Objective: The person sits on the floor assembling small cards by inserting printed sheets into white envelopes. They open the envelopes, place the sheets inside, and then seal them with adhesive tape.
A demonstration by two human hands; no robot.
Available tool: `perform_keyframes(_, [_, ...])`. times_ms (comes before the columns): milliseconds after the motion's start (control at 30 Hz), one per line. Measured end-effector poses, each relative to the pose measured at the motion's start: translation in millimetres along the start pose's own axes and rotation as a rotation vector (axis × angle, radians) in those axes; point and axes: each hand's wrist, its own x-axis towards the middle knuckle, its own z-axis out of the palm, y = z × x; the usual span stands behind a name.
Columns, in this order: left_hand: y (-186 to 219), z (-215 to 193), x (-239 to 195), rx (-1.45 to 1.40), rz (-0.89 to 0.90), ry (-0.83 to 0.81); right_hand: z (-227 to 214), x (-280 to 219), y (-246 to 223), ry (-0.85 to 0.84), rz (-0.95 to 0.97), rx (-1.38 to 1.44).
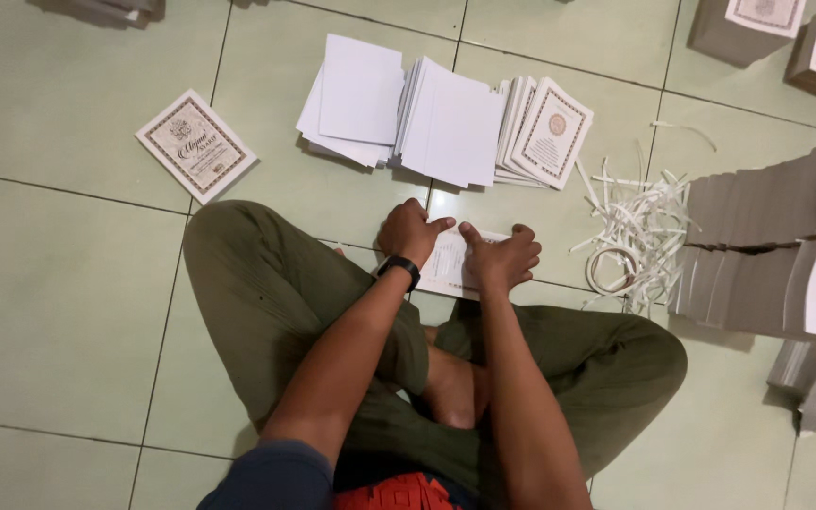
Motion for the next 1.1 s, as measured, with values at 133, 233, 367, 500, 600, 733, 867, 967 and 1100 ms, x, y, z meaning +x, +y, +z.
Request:
perform_keyframes(133, [8, -19, -2, -0.028, -0.033, -0.060, -2, 9, 8, -0.013, 0.018, 0.046])
perform_keyframes(233, [4, -22, 1, -0.063, -0.026, -0.067, 1, 30, 29, -0.023, 0.019, 0.134])
perform_keyframes(367, [-8, -15, 5, -0.095, -0.011, -0.040, -5, 45, 48, -0.055, 0.056, 0.276])
perform_keyframes(500, [-6, -22, 1, -0.132, 0.005, -0.043, -25, 41, 46, -0.114, 0.045, 0.505])
perform_keyframes(600, [-16, -16, 6, -0.160, 0.004, -0.019, -45, 20, 34, -0.153, 0.040, 0.517])
perform_keyframes(733, [-47, 9, 18, -0.123, 0.008, -0.002, -23, 47, 73, -0.140, -0.029, 0.448])
perform_keyframes(867, [-54, 7, 9, -0.095, 0.031, -0.043, -13, 56, 91, -0.113, -0.120, 0.326])
perform_keyframes(967, [-36, -4, -15, -0.056, 0.027, -0.034, -21, 26, 62, -0.115, -0.136, 0.209])
perform_keyframes(1100, [-10, 2, -21, 0.005, -0.013, 0.036, -31, -20, -6, -0.072, -0.042, 0.045])
